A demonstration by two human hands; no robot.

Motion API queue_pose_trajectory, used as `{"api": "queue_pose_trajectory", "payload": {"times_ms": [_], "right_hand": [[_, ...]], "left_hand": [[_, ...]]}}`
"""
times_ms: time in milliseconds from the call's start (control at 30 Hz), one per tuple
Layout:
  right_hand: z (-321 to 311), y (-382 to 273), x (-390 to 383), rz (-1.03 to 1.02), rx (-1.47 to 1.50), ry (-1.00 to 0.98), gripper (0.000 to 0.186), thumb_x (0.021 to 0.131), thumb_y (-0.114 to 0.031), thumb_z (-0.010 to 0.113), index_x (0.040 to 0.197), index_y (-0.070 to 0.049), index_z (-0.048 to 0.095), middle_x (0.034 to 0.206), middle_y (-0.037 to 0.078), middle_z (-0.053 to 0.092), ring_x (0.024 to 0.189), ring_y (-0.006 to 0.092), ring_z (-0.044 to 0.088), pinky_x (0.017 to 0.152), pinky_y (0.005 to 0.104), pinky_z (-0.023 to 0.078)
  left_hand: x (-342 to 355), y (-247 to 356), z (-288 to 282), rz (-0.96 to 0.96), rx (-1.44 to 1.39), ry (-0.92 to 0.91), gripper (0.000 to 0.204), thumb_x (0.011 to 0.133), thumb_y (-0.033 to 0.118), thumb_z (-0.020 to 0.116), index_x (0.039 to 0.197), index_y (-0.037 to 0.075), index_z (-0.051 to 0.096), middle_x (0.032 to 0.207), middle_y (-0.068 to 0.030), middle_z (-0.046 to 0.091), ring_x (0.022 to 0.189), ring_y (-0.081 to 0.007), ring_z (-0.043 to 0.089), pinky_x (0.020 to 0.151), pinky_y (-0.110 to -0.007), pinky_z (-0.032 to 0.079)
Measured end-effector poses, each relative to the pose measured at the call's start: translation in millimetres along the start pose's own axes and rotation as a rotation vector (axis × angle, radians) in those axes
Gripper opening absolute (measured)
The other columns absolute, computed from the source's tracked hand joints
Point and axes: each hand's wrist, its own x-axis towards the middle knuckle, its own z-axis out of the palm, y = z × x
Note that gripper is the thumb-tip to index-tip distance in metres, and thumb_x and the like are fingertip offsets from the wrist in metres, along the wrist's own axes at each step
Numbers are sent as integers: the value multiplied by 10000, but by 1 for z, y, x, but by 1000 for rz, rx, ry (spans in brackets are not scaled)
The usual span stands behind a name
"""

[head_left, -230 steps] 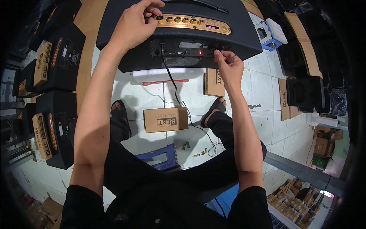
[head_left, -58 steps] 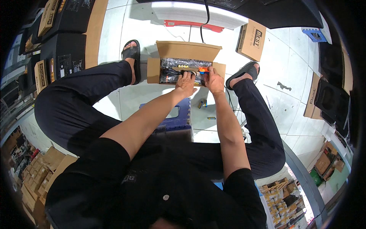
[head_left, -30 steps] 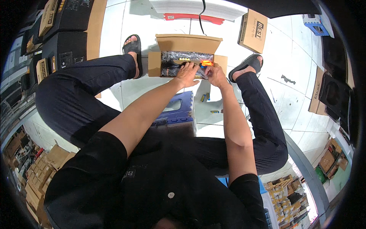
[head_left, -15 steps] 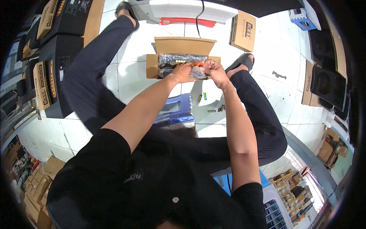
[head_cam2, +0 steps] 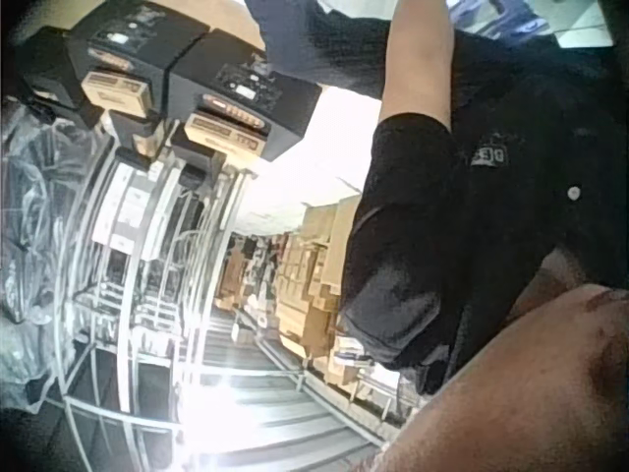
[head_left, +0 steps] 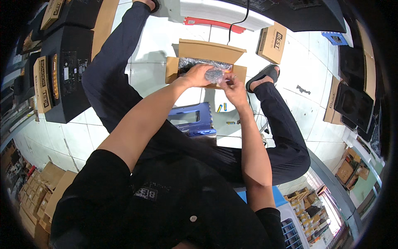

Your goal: The person tests a microphone by connecting it to a speaker, adjusting the speaker's knobs, and speaking into the microphone. They then place the microphone into a box and adjust the speaker again.

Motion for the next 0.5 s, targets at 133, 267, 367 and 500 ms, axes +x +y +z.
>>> {"api": "queue_pose_trajectory", "payload": {"times_ms": [133,267,367,500], "right_hand": [[28,-21,17,-84,-223,-105,374,900,-246,820,1174,-29,687,1064,118,726,880,214,699,828,353,567],[29,-10,33,-253,-395,4,412,871,-334,837,1104,-13,723,966,169,758,812,247,732,767,361,572],[20,-45,28,22,-360,-77,370,851,-274,857,1074,1,746,848,195,761,808,270,758,741,369,575],[-4,-21,35,129,-174,-100,363,879,-236,846,1156,-30,733,881,138,788,838,199,782,752,335,609]], "left_hand": [[-40,-46,-9,-18,22,-84,679,756,287,860,1346,52,619,1316,-185,662,1248,-363,619,1073,-453,497],[-53,-30,-17,-165,164,-68,820,761,284,866,1466,103,489,1412,-195,550,1342,-391,507,1136,-472,440],[-71,-60,-26,-174,232,-117,814,731,239,894,1426,95,495,1349,-157,566,1345,-354,490,1142,-466,422],[-59,-44,-34,-278,326,-231,782,771,212,854,1449,107,477,1389,-144,558,1364,-328,482,1195,-440,376]]}}
